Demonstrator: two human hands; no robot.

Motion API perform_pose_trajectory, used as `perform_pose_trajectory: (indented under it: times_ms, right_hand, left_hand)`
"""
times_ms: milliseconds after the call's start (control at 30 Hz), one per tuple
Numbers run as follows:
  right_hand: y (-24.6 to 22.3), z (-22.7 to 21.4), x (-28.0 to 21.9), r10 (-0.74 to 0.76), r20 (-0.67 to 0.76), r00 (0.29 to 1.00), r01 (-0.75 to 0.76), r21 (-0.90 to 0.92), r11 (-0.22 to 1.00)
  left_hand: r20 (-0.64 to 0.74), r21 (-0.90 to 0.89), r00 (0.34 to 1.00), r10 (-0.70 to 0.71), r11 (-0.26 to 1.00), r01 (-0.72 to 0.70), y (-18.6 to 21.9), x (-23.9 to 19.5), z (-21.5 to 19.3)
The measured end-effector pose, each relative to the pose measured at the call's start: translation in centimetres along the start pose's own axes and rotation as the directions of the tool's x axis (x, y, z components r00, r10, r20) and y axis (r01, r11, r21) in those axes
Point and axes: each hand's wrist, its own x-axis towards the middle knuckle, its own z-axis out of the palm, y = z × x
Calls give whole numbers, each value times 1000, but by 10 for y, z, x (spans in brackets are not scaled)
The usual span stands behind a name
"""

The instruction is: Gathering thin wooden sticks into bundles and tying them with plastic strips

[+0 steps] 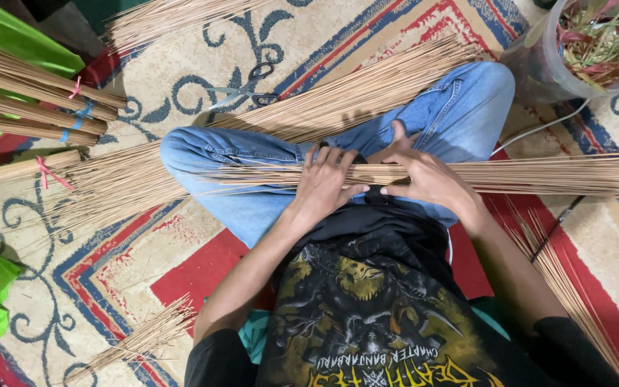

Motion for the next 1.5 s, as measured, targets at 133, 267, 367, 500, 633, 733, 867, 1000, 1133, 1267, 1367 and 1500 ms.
perform_pose_trajectory:
  times_ms: [133,267,367,500,633,733,867,1000,1133,1267,1367,1500]
  right_hand:
    - [-3,-5,-4,3,-2,1000,-3,3,1000]
    - [-22,-19,-10,-11,-99,995,18,73,997]
    - [-9,-17,-4,-38,-300,953,71,99,993]
    - [41,11,0,81,-578,812,50,207,977]
    - [22,-1,-6,252,-663,705,34,387,922]
    - [17,-14,-3,315,-683,659,-18,404,915]
    - [34,-26,-1,335,-747,574,71,453,888]
    - [65,-41,-10,334,-843,422,72,399,914]
    - [96,-74,-30,352,-885,304,36,380,924]
    - [134,-110,-58,338,-916,217,-26,341,940]
    - [167,-127,-75,324,-922,213,-127,303,945]
    - [181,-158,-79,397,-881,258,-267,329,906]
  left_hand:
    - [-55,-51,998,13,999,-16,3,5,2]
    - [-163,-199,986,21,979,-54,8,8,-2]
    - [-279,-420,959,-43,904,-82,8,25,-6]
    - [-280,-688,912,-300,725,27,12,50,13]
    - [-178,-799,881,-438,586,130,26,81,29]
    - [-93,-917,871,-483,381,114,41,103,30]
    - [-7,-895,932,-362,419,156,63,133,18]
    - [165,-901,943,-290,345,264,69,164,38]
    - [139,-906,950,-279,351,236,77,198,70]
    - [44,-832,979,-201,536,147,99,238,61]
    - [-21,-744,996,-86,666,42,115,270,53]
    - [-173,-661,979,107,725,-196,128,313,69]
